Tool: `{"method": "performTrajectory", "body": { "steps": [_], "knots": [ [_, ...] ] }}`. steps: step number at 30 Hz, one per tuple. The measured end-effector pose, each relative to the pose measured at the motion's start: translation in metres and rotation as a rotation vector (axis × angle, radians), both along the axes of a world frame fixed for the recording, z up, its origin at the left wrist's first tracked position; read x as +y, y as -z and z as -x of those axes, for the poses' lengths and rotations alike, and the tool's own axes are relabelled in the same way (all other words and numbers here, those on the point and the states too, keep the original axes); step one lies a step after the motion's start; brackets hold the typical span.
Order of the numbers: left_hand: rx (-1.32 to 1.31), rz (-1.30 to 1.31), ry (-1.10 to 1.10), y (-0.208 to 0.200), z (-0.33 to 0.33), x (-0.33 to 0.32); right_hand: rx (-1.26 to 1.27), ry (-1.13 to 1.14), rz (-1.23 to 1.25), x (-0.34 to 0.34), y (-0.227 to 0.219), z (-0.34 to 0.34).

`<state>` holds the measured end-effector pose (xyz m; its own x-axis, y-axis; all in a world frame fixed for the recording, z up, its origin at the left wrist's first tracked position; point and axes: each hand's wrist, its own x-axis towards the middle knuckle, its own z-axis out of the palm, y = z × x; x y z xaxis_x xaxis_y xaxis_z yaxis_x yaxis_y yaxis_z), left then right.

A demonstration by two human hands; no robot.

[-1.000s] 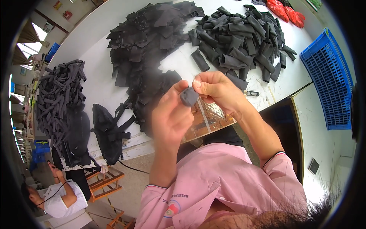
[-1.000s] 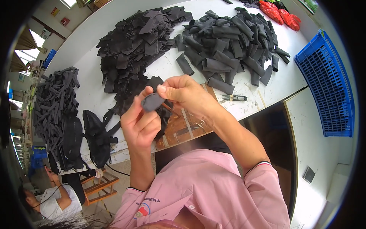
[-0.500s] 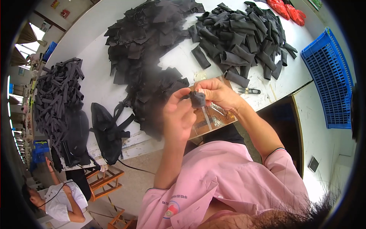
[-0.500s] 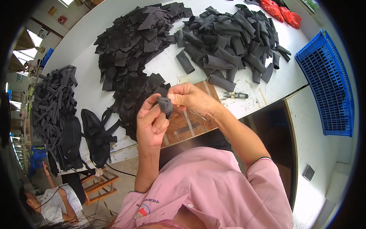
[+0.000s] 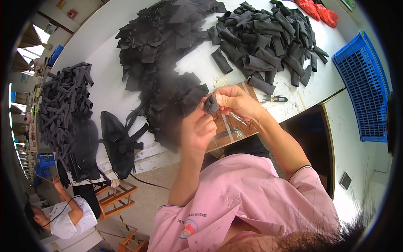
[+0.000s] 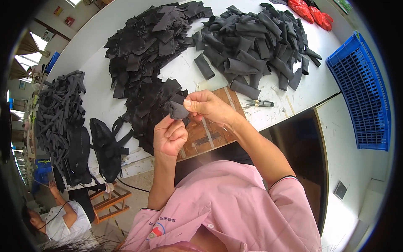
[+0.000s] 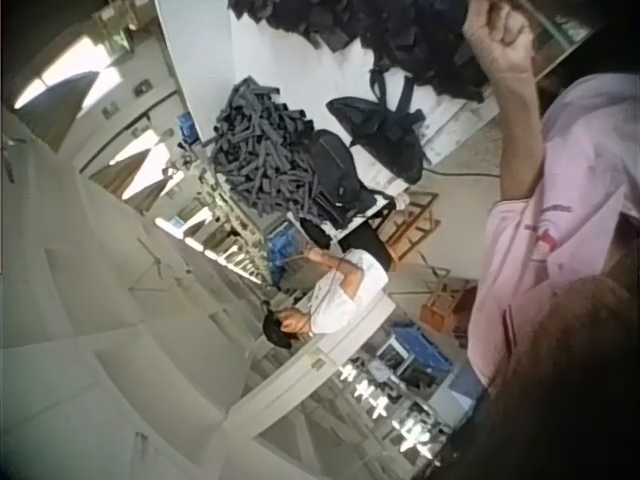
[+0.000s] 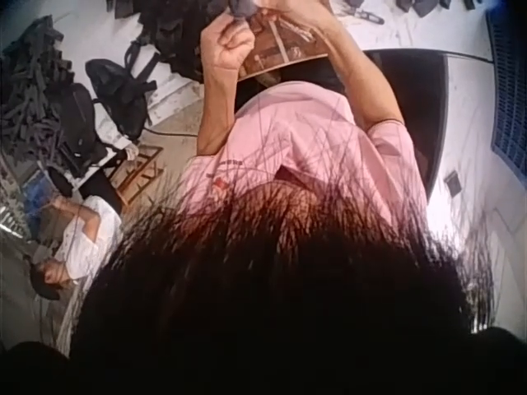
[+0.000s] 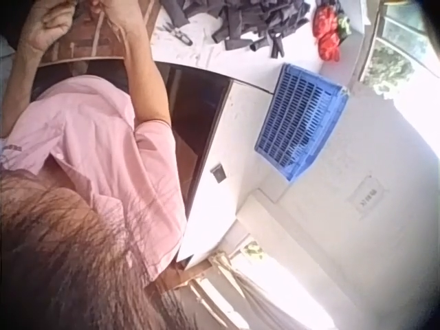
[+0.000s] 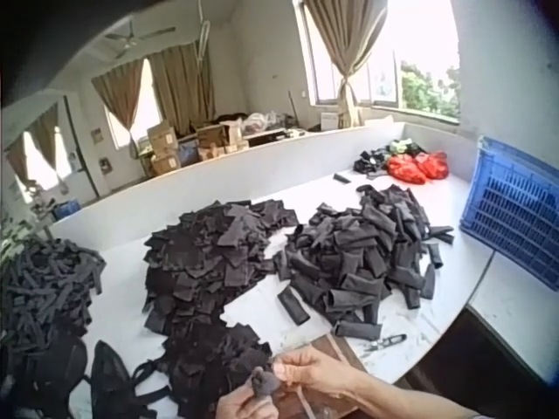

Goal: Assembling black foam or fabric components at a factory workbench.

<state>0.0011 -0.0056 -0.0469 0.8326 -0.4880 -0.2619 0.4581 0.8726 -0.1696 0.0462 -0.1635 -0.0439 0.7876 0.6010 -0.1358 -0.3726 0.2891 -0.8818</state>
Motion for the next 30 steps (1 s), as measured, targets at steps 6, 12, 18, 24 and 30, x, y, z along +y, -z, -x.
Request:
{"method": "performTrajectory", "body": {
  "steps": [6, 12, 18, 24, 30],
  "knots": [
    [-0.223, 0.196, -0.008, -0.035, -0.007, -0.008, -0.059, -0.026, -0.032, 0.007, -0.026, -0.009],
    [-0.084, -0.093, -0.050, -0.013, 0.005, -0.004, -0.025, -0.052, 0.022, 0.002, -0.003, 0.001],
    [-0.335, -0.651, -0.119, -0.043, 0.019, -0.006, -0.195, -0.150, 0.036, -0.005, -0.020, -0.008],
    [-0.189, -0.458, -0.057, -0.005, 0.011, -0.006, -0.101, -0.084, 0.058, -0.003, 0.006, -0.002],
    [-0.154, -0.030, -0.049, -0.006, 0.010, -0.001, -0.230, -0.118, 0.112, 0.006, -0.015, -0.014]
  ]
}}
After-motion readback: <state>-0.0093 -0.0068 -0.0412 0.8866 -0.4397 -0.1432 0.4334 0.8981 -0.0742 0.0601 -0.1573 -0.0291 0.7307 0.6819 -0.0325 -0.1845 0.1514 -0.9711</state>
